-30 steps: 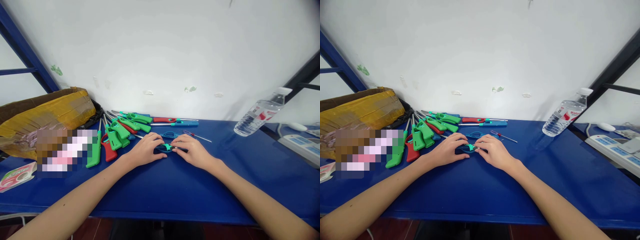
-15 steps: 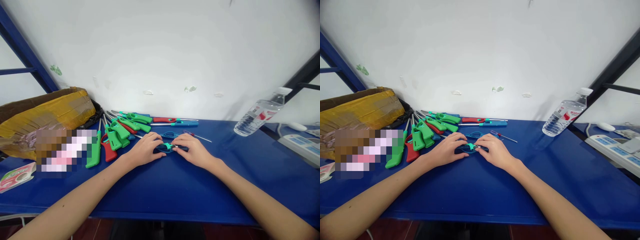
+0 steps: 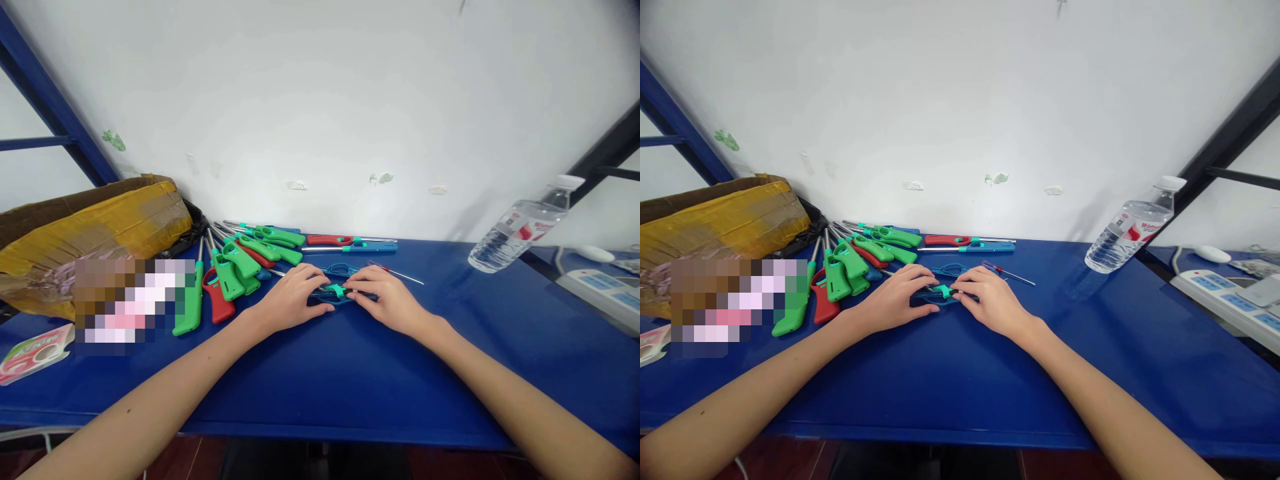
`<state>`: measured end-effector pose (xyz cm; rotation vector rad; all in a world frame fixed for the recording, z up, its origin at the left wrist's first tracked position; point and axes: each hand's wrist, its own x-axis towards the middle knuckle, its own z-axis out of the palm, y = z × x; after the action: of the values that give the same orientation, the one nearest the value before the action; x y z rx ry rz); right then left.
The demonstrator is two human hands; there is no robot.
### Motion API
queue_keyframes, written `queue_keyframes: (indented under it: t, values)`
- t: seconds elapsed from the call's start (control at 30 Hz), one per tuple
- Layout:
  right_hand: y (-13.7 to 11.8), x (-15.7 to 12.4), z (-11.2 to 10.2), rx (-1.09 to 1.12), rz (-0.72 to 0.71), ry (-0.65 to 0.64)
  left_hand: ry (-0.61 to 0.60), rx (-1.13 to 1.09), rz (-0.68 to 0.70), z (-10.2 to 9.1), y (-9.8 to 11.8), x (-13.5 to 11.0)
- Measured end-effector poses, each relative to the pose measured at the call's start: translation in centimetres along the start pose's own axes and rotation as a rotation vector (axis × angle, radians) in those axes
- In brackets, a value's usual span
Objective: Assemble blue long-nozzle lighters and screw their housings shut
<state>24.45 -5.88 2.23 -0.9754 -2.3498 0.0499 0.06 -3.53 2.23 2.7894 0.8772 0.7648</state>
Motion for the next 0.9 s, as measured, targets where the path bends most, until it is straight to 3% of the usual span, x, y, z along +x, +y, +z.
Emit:
queue_keyframes:
  t: [0.23,0.9]
  values:
    - [-0.05,-0.08,0.17,0.012,-0.07,-0.013,-0.005,-0.036,-0.043,0.12,0.02,-0.01]
    - [0.09,-0.21,0.44,-0.014,-0.048,0.003,-0.046,0.073,-0.071,0.03,-0.58,-0.11]
